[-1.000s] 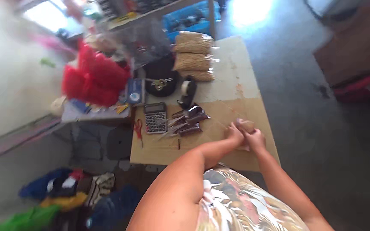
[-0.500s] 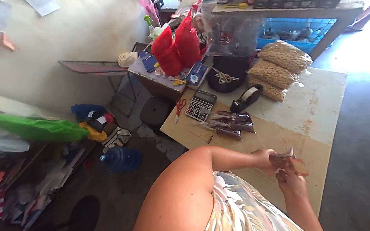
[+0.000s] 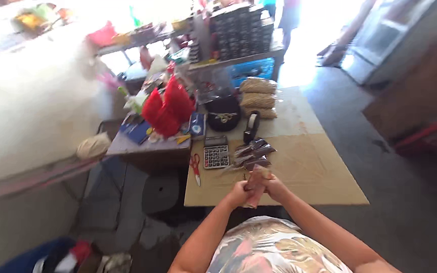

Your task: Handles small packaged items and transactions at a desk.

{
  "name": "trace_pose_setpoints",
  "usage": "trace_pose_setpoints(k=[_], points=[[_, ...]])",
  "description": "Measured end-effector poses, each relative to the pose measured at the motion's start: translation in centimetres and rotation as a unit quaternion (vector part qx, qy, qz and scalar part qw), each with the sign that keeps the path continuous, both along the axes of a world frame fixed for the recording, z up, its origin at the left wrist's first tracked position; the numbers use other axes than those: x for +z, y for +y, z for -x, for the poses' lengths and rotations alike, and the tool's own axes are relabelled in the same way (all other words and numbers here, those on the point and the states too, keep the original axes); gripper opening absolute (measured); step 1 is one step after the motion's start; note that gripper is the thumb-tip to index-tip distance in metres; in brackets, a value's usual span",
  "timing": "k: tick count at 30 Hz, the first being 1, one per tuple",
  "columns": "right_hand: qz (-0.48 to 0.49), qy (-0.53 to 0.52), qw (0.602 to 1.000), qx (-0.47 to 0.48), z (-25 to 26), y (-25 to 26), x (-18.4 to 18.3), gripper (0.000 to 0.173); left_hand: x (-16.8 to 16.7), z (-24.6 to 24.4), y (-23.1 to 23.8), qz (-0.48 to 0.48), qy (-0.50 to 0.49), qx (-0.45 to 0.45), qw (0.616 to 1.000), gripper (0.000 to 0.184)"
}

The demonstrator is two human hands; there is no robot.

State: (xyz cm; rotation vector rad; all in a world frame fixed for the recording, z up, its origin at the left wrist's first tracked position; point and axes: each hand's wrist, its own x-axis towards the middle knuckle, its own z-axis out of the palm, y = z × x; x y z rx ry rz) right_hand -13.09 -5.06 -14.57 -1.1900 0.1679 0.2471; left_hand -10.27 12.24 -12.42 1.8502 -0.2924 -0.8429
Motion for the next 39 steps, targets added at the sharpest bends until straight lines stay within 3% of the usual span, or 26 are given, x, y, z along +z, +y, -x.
trace_pose_setpoints(k=[6, 9, 14, 22, 29, 33, 35, 39], points=[[-0.097, 0.012, 0.984, -0.148, 3.2, 7.3, 0.6, 0.027, -2.0, 2.9, 7.4, 0.091, 0.011, 0.187, 0.978, 0.02], [-0.1, -0.002, 0.973, -0.206, 4.8, 8.3, 1.6, 0.029, -1.5, 3.9, 7.4, 0.148, 0.079, 0.252, 0.953, 0.031], [-0.096, -0.007, 0.967, -0.236, 6.1, 8.4, 2.7, 0.026, -0.4, 5.3, 6.1, 0.261, 0.217, 0.258, 0.905, 0.036], [-0.104, -0.016, 0.972, -0.212, 4.3, 5.2, 3.9, 0.026, 1.5, 3.7, 3.9, 0.256, 0.116, 0.273, 0.92, 0.018], [-0.131, -0.01, 0.952, -0.276, 3.2, -0.2, 5.0, 0.022, 3.0, 2.5, -2.6, 0.24, 0.076, 0.272, 0.929, 0.015], [-0.143, -0.021, 0.941, -0.307, 3.1, -3.1, 4.5, 0.024, 3.4, 1.9, -6.5, 0.269, 0.16, 0.317, 0.895, 0.015], [-0.138, -0.022, 0.944, -0.3, 3.2, -4.5, 4.3, 0.027, 2.9, 1.6, -7.6, 0.301, 0.242, 0.282, 0.878, 0.023], [-0.146, -0.012, 0.946, -0.288, 3.2, -7.8, 3.4, 0.028, 2.7, 1.8, -10.4, 0.272, 0.298, 0.249, 0.881, 0.014]])
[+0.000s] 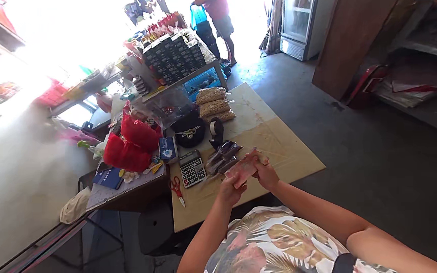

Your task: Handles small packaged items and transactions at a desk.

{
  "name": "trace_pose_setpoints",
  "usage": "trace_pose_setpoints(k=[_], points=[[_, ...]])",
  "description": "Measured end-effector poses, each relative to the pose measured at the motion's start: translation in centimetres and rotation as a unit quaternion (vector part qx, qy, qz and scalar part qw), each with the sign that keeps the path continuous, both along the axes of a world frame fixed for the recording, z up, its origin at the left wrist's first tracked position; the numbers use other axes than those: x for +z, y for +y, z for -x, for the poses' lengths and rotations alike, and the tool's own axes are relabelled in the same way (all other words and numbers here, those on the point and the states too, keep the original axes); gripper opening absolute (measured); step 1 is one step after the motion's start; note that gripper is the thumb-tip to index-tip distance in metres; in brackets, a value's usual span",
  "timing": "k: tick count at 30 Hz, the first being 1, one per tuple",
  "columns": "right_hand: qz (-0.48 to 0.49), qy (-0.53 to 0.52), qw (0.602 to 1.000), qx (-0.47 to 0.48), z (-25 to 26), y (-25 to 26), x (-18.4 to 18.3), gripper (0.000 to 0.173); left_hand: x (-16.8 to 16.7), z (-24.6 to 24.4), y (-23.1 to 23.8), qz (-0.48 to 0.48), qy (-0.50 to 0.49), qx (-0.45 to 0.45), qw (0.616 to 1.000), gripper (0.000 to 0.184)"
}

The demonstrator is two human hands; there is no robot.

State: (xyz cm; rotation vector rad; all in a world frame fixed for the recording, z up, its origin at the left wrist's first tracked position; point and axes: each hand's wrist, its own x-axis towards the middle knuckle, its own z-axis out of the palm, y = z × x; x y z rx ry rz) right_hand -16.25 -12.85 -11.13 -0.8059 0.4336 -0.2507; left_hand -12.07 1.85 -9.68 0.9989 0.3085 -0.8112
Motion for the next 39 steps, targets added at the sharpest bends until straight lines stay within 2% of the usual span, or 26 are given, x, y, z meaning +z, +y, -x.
trace_pose_setpoints(k=[5, 8, 9, 11, 13, 15, 19, 21, 22, 33, 39], points=[[-0.022, 0.009, 1.0, 0.002, 0.6, -3.1, -1.4, 0.026, -0.1, -0.3, -1.5, -0.129, -0.122, -0.025, 0.984, 0.019], [-0.029, 0.024, 0.999, -0.013, 0.8, -4.1, -1.8, 0.021, -0.1, -0.5, -2.1, -0.158, -0.145, -0.029, 0.976, 0.018], [-0.004, 0.044, 0.999, -0.027, 0.6, -4.6, -1.8, 0.02, -0.1, -0.6, -2.4, -0.171, -0.143, -0.021, 0.975, 0.017], [0.111, 0.111, 0.986, -0.051, 0.2, -6.5, -1.7, 0.025, -0.6, -0.9, -2.9, -0.21, -0.118, 0.017, 0.97, 0.018], [0.242, 0.177, 0.954, -0.01, 0.0, -8.7, -0.9, 0.031, -1.3, -1.3, -3.4, -0.249, -0.073, 0.059, 0.964, 0.024], [0.329, 0.193, 0.919, 0.101, -0.4, -9.6, 0.4, 0.039, -2.2, -1.3, -3.9, -0.265, -0.042, 0.065, 0.961, 0.031], [0.461, 0.198, 0.805, 0.317, -2.2, -6.6, 1.4, 0.044, -3.2, -0.2, -5.3, -0.223, -0.019, 0.034, 0.974, 0.034], [0.514, 0.18, 0.758, 0.358, -2.5, -5.0, 1.0, 0.042, -3.3, 0.2, -5.5, -0.192, -0.026, 0.027, 0.981, 0.03], [0.531, 0.167, 0.748, 0.361, -2.5, -4.4, 0.7, 0.039, -3.2, 0.3, -5.4, -0.182, -0.033, 0.027, 0.982, 0.03], [0.57, 0.048, 0.761, 0.305, -3.3, -1.2, 1.4, 0.023, -3.5, -0.5, -1.0, -0.126, -0.085, 0.026, 0.988, 0.028], [0.634, -0.051, 0.733, 0.24, -4.1, 3.4, 1.3, 0.023, -2.4, -2.2, 2.9, -0.151, -0.107, 0.051, 0.981, 0.029]])
